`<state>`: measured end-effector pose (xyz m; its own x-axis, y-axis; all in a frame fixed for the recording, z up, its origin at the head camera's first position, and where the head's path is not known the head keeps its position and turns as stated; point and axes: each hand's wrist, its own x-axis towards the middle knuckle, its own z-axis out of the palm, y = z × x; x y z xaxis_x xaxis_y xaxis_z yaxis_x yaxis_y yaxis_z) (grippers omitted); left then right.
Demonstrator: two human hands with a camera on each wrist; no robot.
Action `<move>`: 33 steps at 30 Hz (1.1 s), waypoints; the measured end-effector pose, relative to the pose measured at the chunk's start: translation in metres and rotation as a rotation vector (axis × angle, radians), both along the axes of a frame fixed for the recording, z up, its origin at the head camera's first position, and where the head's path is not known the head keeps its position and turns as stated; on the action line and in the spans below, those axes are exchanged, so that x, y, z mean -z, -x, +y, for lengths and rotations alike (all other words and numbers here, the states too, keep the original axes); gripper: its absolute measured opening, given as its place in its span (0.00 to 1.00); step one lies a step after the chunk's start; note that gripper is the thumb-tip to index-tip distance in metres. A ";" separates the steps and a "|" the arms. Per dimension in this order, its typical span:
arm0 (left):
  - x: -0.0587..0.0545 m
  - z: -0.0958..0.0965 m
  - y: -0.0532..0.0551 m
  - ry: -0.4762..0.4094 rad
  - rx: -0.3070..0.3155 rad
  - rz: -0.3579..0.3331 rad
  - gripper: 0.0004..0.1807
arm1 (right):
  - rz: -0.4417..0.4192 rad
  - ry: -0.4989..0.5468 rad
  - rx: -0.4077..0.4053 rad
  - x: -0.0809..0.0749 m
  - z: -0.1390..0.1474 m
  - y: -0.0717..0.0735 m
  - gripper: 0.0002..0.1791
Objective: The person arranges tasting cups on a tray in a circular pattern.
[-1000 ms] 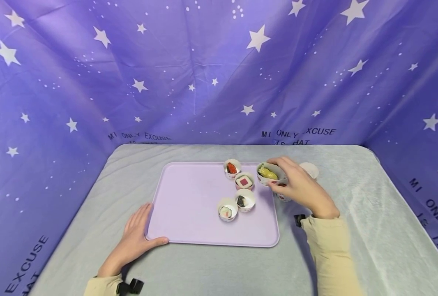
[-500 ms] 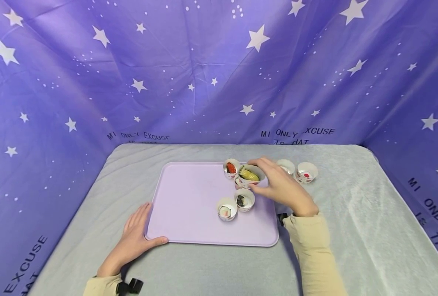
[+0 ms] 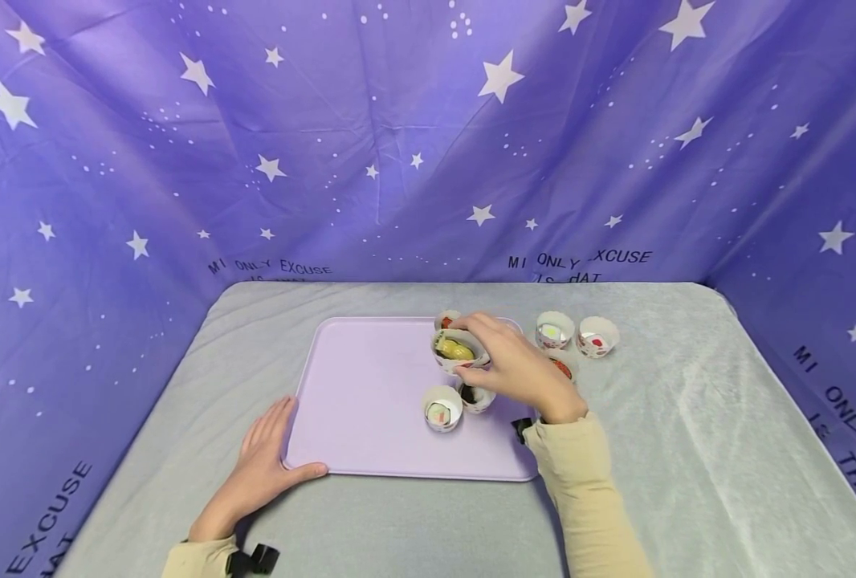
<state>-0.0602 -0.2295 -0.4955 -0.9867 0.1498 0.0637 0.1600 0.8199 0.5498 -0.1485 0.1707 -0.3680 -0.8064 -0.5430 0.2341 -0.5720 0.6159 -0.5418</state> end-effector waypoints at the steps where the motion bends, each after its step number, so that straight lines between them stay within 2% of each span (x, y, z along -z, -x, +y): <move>1: 0.000 0.000 0.000 0.000 0.001 0.000 0.68 | -0.002 0.002 -0.006 0.000 -0.002 0.000 0.32; 15: -0.002 0.000 0.000 -0.004 0.006 0.001 0.68 | 0.018 0.006 -0.104 0.002 -0.035 0.003 0.29; 24: 0.000 0.000 0.000 0.000 0.003 -0.009 0.69 | 0.021 -0.059 -0.116 0.011 -0.051 0.002 0.28; 33: -0.001 0.000 0.000 0.000 0.001 -0.014 0.69 | -0.021 -0.076 -0.153 0.023 -0.066 -0.001 0.25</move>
<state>-0.0602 -0.2297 -0.4947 -0.9873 0.1511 0.0496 0.1531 0.8195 0.5523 -0.1473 0.1046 -0.3911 -0.7172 -0.6754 0.1715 -0.6513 0.5622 -0.5097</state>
